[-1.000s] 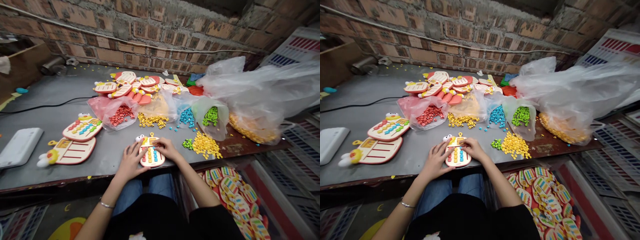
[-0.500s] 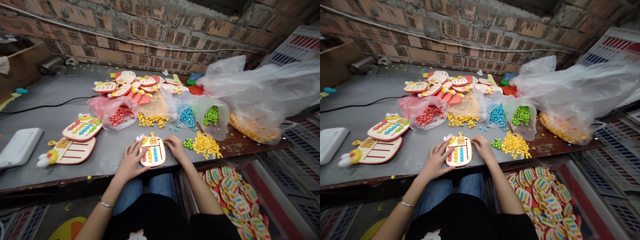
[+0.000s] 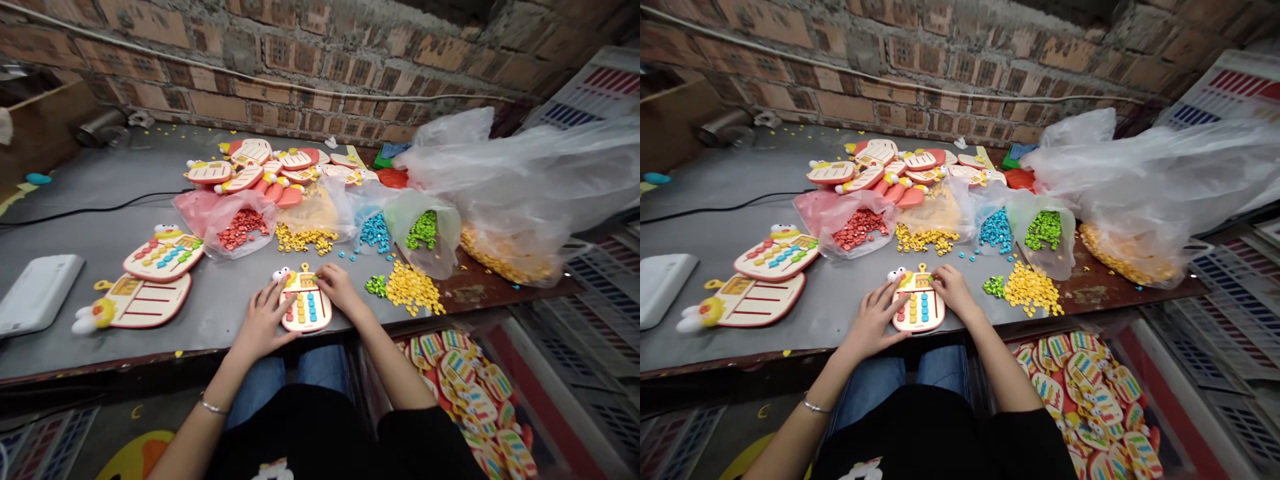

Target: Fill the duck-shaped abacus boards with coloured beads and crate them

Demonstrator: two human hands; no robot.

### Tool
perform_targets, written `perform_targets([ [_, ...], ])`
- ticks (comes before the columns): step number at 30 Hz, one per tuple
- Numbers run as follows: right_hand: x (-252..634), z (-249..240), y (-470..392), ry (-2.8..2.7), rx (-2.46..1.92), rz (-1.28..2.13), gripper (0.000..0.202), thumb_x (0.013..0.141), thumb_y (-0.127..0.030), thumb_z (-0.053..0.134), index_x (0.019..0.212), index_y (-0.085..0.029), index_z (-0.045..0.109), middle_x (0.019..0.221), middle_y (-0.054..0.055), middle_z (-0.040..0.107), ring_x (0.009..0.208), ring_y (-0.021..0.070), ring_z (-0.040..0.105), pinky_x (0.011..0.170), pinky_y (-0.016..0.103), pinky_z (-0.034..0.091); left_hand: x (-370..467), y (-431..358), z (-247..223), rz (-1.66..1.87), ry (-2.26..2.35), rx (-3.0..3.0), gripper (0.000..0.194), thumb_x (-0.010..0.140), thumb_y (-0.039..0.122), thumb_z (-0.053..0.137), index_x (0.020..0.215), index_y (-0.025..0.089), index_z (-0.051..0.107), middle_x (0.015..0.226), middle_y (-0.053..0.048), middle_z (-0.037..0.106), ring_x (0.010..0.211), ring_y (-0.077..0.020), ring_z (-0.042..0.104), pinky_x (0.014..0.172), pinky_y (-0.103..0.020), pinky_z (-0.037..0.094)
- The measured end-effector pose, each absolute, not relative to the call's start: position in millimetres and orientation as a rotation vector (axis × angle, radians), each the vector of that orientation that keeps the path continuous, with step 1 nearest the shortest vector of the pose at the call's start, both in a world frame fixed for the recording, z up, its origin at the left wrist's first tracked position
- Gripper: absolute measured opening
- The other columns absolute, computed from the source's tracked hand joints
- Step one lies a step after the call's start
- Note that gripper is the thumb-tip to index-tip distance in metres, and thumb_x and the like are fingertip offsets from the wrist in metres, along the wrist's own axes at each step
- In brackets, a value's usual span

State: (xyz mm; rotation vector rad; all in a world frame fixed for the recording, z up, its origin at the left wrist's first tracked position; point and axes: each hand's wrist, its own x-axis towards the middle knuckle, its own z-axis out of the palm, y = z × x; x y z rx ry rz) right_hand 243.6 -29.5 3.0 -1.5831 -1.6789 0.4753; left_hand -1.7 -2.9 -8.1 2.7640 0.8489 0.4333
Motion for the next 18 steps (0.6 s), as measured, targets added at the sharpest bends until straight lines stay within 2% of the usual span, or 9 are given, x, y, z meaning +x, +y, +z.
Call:
perform_targets([
  [5,246.6,1.6,-23.0,-1.688,-1.593,0.445,0.009,0.086,-0.017,0.057,0.078,-0.018,0.060,0.081,0.003,0.057,0.075,0.0157,0.056,0.068,0.026,0.045,-1.7,-2.6,-9.2,0.453,0.841,2.754,0.071,0.079,0.057,0.061,0.142,0.027,0.042,0.158,-0.011,0.021,0.140,-0.0356,0.026,0.107,-0.053,0.025],
  [8,250.1,-2.0,-24.6,-1.692,-1.612,0.448,0.007,0.085,-0.018,0.058,0.079,-0.018,0.061,0.078,0.002,0.057,0.073,0.0156,0.055,0.068,0.026,0.044,-1.4,-2.7,-8.5,0.435,0.847,2.765,0.072,0.079,0.057,0.061,0.142,0.026,0.043,0.157,-0.012,0.021,0.140,-0.0354,0.026,0.107,-0.053,0.025],
  [13,247.5,5.4,-33.6,-1.781,-1.636,0.370,0.008,0.087,-0.017,0.056,0.086,-0.017,0.064,0.088,0.006,0.060,0.084,0.0183,0.056,0.079,0.030,0.045,-0.9,-2.7,-8.5,0.446,0.857,2.778,0.070,0.079,0.055,0.061,0.140,0.024,0.045,0.157,-0.014,0.022,0.139,-0.0363,0.027,0.106,-0.053,0.025],
  [18,264.4,31.8,-59.3,-1.888,-1.598,0.543,0.010,0.085,-0.029,0.064,0.087,-0.020,0.067,0.093,0.004,0.062,0.090,0.0184,0.058,0.083,0.030,0.046,-1.3,-2.0,-9.1,0.478,0.843,2.784,0.069,0.080,0.054,0.061,0.140,0.025,0.045,0.157,-0.013,0.022,0.139,-0.0361,0.028,0.106,-0.052,0.026],
])
